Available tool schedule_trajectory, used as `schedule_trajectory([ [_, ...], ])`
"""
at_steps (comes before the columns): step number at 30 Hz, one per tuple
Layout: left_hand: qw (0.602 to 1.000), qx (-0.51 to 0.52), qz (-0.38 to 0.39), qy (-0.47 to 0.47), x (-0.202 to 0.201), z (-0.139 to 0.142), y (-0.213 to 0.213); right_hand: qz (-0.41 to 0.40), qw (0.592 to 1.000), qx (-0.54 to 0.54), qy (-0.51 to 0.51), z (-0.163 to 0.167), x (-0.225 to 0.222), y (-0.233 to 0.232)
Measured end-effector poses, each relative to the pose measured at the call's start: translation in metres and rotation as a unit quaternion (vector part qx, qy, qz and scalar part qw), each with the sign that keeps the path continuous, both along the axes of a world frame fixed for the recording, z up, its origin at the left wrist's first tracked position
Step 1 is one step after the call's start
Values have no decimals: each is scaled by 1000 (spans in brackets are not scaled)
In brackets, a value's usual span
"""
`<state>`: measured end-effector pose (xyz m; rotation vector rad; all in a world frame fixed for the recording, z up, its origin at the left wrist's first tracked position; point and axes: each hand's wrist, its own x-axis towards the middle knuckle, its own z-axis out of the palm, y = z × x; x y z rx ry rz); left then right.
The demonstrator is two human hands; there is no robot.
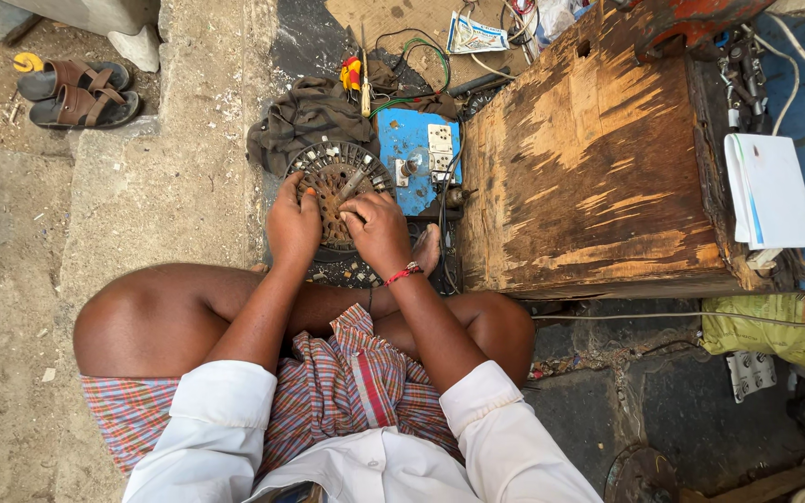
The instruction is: The person sits on the ground assembling an electric fan motor, pressing the laminated rotor onto the shaft and fitting it into the circular stator winding. They use a metal rod to tap and seat the rotor, working it around the plate by hand.
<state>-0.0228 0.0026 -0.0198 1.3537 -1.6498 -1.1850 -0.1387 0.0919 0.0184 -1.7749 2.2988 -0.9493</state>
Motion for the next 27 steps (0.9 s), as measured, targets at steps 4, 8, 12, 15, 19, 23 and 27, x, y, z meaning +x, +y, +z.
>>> schedule_trajectory([
  [4,994,108,-15,-18,2,4,2,21,996,-5,85,-9,13,3],
  [8,996,86,-17,-20,3,4,5,39,990,-3,135,-13,3,9],
  [12,999,46,-2,19,4,6,7,-31,987,76,136,-15,-19,10],
  [15,998,49,-6,-29,7,7,9,36,985,9,170,-20,-18,9],
  [19,995,98,-13,-25,10,4,8,32,989,20,141,-24,-10,10],
  [23,1000,22,-1,17,10,-4,11,25,988,12,152,-24,-11,11],
  [27,1000,6,-11,1,11,-3,12,40,984,37,170,-27,-13,11],
])
